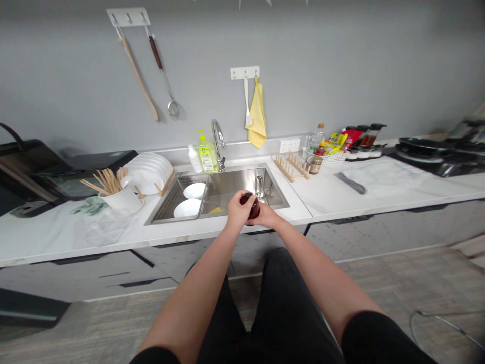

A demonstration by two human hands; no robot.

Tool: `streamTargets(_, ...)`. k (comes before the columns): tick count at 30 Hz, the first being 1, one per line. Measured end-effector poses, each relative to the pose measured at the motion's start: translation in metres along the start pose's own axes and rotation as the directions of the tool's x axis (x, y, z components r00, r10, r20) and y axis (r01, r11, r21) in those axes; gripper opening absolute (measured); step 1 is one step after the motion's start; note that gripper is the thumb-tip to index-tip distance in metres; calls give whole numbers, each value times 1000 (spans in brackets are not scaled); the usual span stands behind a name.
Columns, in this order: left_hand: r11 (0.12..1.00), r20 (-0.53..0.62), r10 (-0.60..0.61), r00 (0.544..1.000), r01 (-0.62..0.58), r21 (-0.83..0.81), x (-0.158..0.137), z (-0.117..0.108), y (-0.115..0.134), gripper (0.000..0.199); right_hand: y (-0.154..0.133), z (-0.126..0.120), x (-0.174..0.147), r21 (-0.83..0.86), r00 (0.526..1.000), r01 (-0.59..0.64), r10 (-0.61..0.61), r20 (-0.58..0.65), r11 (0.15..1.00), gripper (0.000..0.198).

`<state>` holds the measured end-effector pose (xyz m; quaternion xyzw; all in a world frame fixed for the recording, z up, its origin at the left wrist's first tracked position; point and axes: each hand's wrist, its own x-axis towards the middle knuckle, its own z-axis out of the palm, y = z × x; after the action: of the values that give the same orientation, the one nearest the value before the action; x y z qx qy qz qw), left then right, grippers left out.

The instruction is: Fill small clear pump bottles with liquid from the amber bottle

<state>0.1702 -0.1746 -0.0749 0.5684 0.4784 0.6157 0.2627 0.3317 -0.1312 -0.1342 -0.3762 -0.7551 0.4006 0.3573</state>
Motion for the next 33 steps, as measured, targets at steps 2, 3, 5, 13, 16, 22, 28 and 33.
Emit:
streamTargets(2,998,-63,-17,998,20,57,-2,6,2,24,0,0,0,12,1000,13,-13,-2,1000,70)
streamTargets(3,996,-98,-22,995,30,84,-3,8,3,28,1,1,0,12,1000,17,-17,-8,1000,72)
streamTargets(5,992,-141,-19,990,36,118,-3,13,4,34,1,1,1,19,1000,25,-25,-17,1000,78)
streamTargets(13,997,11,77,997,-77,-3,-7,-4,-2,33,0,1,0,-41,1000,5,-6,-22,999,73)
streamTargets(16,993,79,-2,997,12,-117,-2,-13,-9,35,-1,0,0,-2,1000,7,-7,11,1000,74)
streamTargets(22,994,65,-24,998,31,-105,11,-11,-11,33,-1,-1,0,-37,1000,-10,10,5,999,70)
streamTargets(28,998,35,68,997,-68,-7,9,-2,8,22,-6,-2,-2,-6,1000,9,-8,17,1000,74)
streamTargets(33,988,-120,139,983,-145,-47,11,-15,25,28,-9,-3,-3,20,999,-31,30,32,999,75)
